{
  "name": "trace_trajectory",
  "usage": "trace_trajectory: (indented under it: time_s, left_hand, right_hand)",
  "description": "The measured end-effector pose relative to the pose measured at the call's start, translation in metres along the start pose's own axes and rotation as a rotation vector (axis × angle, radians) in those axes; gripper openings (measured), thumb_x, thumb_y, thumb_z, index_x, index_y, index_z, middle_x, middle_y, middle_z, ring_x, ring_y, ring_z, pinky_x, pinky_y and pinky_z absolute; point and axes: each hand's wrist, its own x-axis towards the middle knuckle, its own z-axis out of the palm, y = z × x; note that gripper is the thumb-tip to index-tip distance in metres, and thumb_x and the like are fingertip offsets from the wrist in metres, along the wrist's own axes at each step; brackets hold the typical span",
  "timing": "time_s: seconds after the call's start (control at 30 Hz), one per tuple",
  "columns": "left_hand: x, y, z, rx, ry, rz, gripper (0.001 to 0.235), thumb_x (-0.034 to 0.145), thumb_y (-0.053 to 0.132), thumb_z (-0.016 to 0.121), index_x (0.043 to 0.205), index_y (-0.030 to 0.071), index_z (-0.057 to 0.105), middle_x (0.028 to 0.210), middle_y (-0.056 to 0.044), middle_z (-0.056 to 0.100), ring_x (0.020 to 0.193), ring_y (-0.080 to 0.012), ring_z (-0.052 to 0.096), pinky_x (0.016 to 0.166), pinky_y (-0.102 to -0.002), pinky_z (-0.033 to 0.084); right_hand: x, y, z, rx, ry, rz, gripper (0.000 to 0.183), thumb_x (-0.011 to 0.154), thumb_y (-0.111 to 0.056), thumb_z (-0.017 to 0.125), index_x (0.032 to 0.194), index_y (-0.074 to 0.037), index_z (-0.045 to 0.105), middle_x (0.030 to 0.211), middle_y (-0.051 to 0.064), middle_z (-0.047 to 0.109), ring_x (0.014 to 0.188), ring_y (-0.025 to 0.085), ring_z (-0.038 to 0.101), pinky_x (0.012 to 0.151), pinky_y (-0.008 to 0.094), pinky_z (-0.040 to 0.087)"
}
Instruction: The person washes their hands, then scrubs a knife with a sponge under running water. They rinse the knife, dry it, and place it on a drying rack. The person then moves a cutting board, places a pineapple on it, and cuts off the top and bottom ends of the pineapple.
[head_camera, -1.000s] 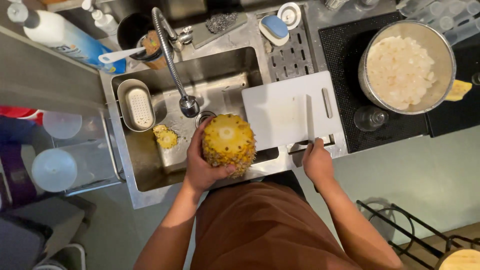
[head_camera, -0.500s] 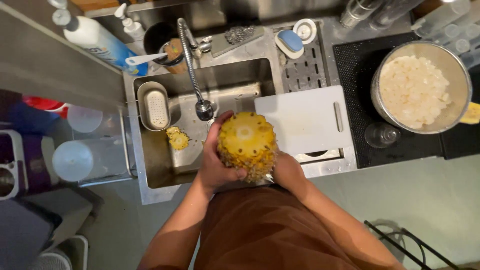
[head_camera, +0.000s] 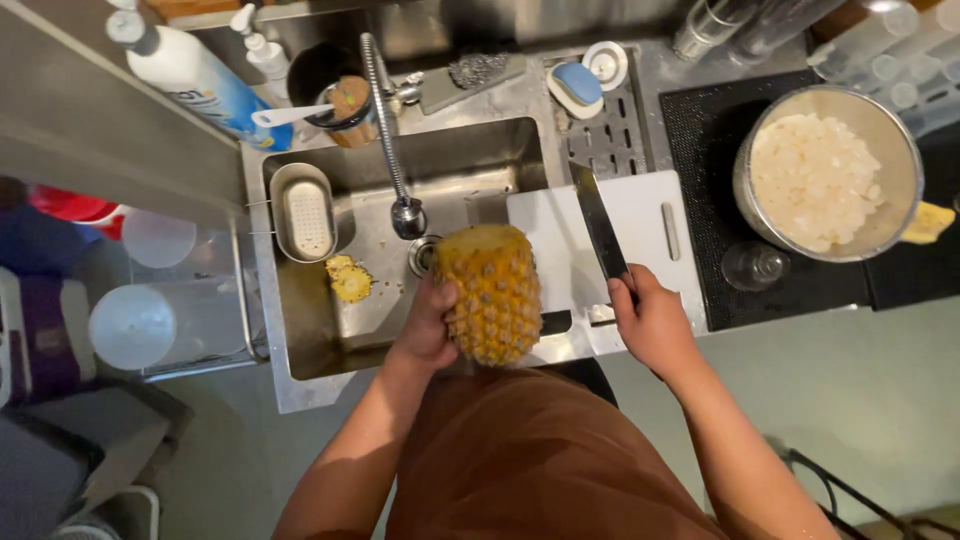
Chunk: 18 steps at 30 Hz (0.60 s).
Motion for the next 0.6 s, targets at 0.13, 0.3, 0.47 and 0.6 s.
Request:
trace_trajectory:
  time_s: [0.13, 0.3, 0.47, 0.6]
  left_hand:
    - [0.037, -0.039, -0.013, -0.160, 0.363, -0.360, 0.074, 0.088, 0.058, 0.066, 0.143, 0.008, 0.058, 0.138, -0.012, 0.066, 0.126, -0.0309, 0.064, 0.110, -0.052, 0.050]
    - [0.076, -0.076, -0.007, -0.320, 0.480, -0.644, 0.069, 0.086, 0.068, 0.055, 0.135, 0.020, 0.062, 0.132, -0.008, 0.067, 0.124, -0.0330, 0.061, 0.104, -0.063, 0.045]
    - [0.105, -0.105, -0.004, -0.318, 0.566, -0.792, 0.069, 0.085, 0.071, 0.051, 0.134, 0.024, 0.062, 0.138, -0.009, 0.063, 0.129, -0.0373, 0.055, 0.104, -0.068, 0.041]
    - [0.126, -0.116, -0.011, -0.369, 0.587, -0.824, 0.073, 0.088, 0.073, 0.050, 0.137, 0.020, 0.060, 0.143, -0.014, 0.059, 0.131, -0.0400, 0.053, 0.104, -0.068, 0.041]
  right_hand:
    - [-0.010, 0.027, 0.008, 0.074, 0.138, 0.000, 0.035, 0.097, -0.022, 0.063, 0.126, -0.003, 0.057, 0.084, 0.020, 0.073, 0.068, 0.035, 0.072, 0.060, 0.044, 0.054]
    - [-0.017, 0.040, 0.007, 0.063, 0.144, 0.036, 0.033, 0.097, -0.021, 0.061, 0.126, -0.005, 0.057, 0.084, 0.021, 0.074, 0.073, 0.039, 0.072, 0.064, 0.047, 0.055]
    - [-0.023, 0.042, 0.002, -0.023, 0.146, 0.078, 0.029, 0.099, -0.022, 0.060, 0.124, -0.007, 0.060, 0.084, 0.024, 0.073, 0.079, 0.043, 0.071, 0.070, 0.050, 0.057]
    - [-0.022, 0.032, -0.004, -0.093, 0.109, 0.063, 0.029, 0.099, -0.023, 0.060, 0.124, -0.008, 0.060, 0.081, 0.025, 0.071, 0.079, 0.046, 0.069, 0.069, 0.055, 0.054]
